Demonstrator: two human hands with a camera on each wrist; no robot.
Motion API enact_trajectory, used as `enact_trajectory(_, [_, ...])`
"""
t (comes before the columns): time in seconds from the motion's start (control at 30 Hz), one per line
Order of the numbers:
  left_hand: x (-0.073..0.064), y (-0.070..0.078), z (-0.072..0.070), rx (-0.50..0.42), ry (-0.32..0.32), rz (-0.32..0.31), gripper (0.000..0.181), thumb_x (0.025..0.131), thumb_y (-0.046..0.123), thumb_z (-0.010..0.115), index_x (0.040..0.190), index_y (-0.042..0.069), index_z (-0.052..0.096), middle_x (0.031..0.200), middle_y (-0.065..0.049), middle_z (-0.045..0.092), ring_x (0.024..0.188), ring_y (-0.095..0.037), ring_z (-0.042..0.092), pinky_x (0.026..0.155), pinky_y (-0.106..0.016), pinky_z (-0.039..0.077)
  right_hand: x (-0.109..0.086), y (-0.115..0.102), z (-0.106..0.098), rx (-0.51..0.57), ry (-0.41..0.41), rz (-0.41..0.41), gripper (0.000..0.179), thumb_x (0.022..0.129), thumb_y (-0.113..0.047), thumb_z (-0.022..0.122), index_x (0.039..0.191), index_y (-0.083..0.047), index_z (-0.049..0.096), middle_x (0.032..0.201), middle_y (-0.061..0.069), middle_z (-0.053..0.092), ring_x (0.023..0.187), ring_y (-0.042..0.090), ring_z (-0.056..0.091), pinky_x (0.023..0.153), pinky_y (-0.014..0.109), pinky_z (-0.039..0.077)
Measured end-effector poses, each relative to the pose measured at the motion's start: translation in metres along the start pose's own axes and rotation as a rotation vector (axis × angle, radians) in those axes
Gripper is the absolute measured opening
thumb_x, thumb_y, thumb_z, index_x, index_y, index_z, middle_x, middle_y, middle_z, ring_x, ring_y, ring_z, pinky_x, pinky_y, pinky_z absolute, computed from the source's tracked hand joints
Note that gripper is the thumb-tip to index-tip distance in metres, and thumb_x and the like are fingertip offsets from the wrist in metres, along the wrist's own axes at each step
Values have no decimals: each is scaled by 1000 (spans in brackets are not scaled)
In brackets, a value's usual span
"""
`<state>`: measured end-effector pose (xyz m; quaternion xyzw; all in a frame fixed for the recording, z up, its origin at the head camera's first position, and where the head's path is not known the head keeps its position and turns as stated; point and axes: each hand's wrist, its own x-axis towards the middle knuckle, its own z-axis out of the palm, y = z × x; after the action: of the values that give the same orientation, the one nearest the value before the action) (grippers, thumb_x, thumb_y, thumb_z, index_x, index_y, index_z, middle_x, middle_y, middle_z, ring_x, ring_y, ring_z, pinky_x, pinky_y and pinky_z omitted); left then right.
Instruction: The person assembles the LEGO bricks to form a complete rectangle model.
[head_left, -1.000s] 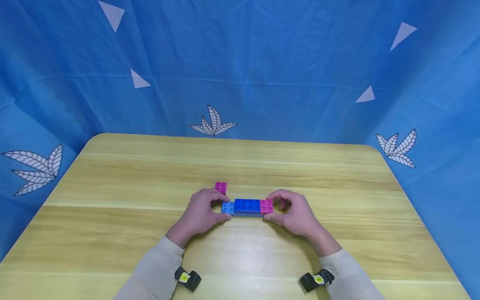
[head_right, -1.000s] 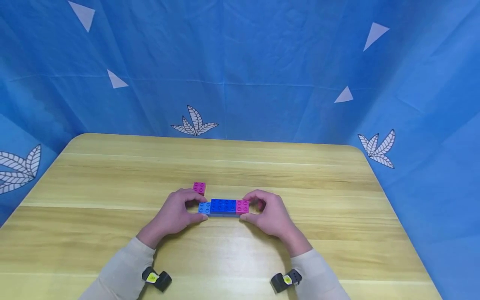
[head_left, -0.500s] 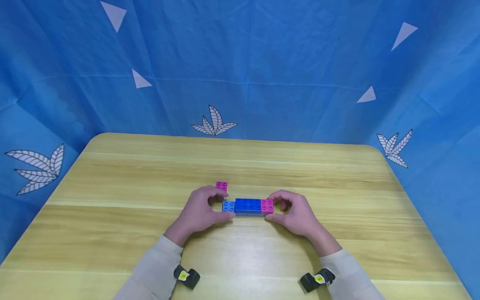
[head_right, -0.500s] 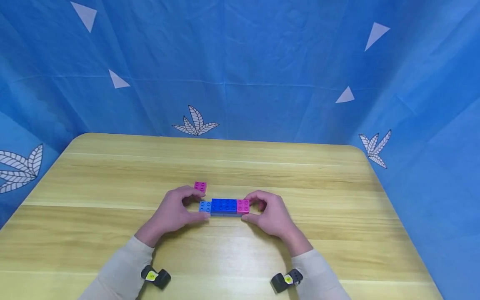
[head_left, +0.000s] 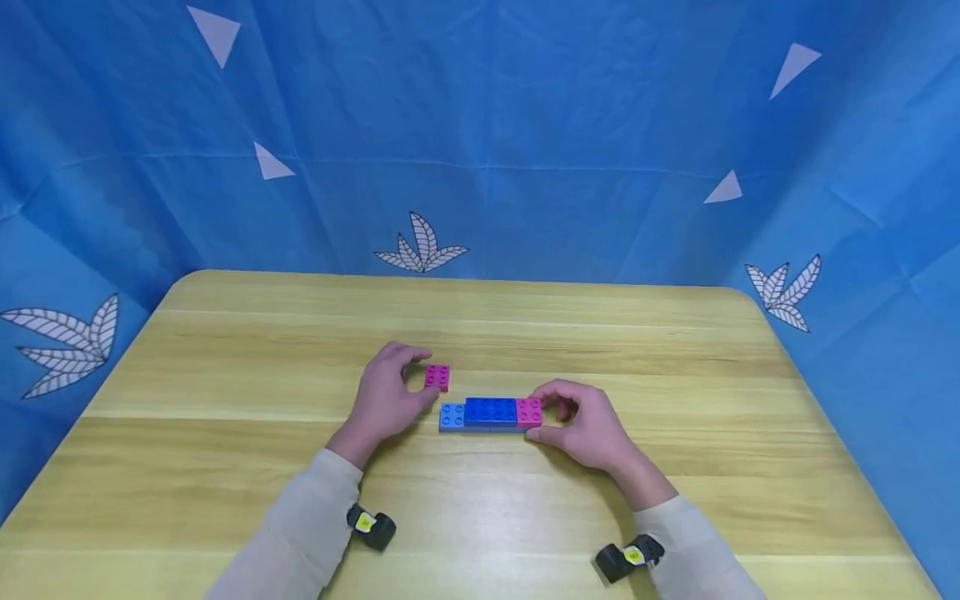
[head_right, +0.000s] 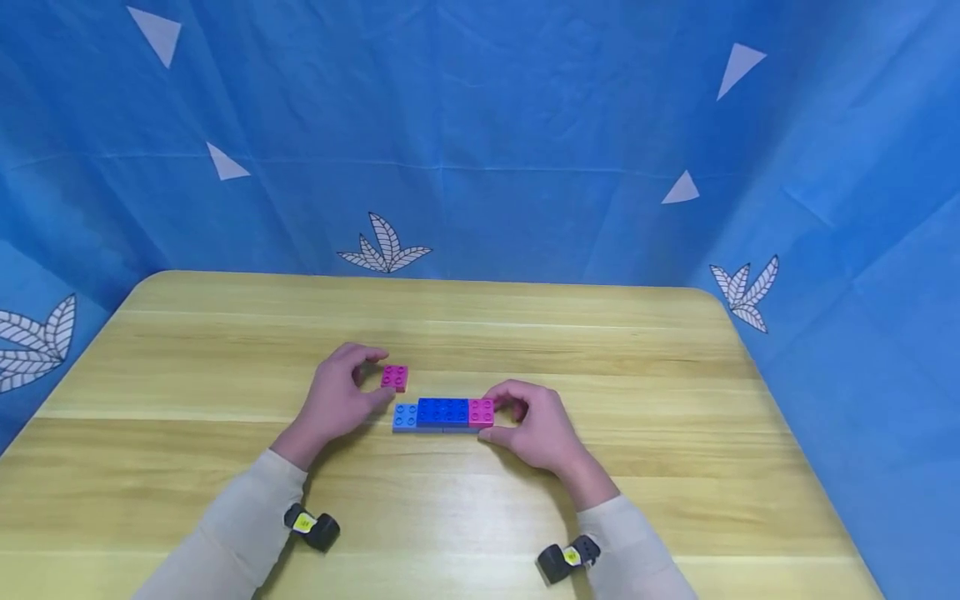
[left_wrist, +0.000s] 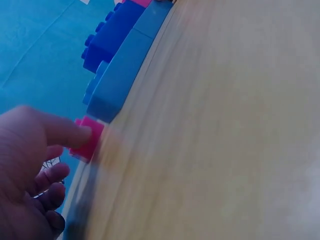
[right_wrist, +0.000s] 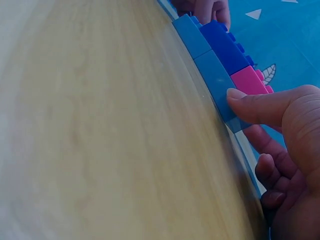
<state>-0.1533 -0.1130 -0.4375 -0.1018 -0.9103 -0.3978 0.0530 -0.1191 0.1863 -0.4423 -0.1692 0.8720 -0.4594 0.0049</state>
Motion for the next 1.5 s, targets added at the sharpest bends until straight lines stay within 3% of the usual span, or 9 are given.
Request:
enact_trajectory(0.2, [5,-3,1,5,-66,-27,49,80,15,85,125,5,65,121,-8,60,117,-30,54,101,-47,43,1,1,1,6,0,0,38,70,-13,93,100,-21,73,79,2,62,69,21,49,61,31,39])
enact_trajectory(0.57, [6,-2,1,-31,-103,-23,37,81,13,84,115,7,68,114,-5,63,112,-26,57,99,-42,46,0,-1,1,7,1,28,38,70,-13,93,100,-22,73,80,2,62,71,21,49,62,31,39])
enact_trajectory(0.73, [2,3,-3,-60,-98,-25,36,80,14,86,111,10,68,106,-1,61,97,-24,57,85,-38,50,1,0,2,1,2,25,38,69,-14,93,100,-22,73,79,2,61,70,21,49,62,31,39])
enact_trajectory(0.93, [-5,11,-8,-86,-113,-8,33,80,16,86,107,14,68,96,1,60,81,-24,51,69,-37,45,2,4,3,-8,9,12,39,68,-13,94,100,-21,73,77,3,60,69,20,49,61,31,39])
enact_trajectory(1.2, [-14,21,-13,-145,-153,31,32,78,14,88,102,13,68,93,0,60,78,-30,51,66,-38,43,3,5,3,13,12,7,38,68,-12,93,99,-19,74,77,3,61,69,21,49,61,31,39])
enact_trajectory(1.5, [-20,24,-12,-137,-194,69,33,75,13,90,100,13,68,87,-7,60,73,-23,49,63,-35,41,3,6,3,15,11,-7,37,68,-12,93,99,-17,73,75,5,59,68,21,48,61,30,38])
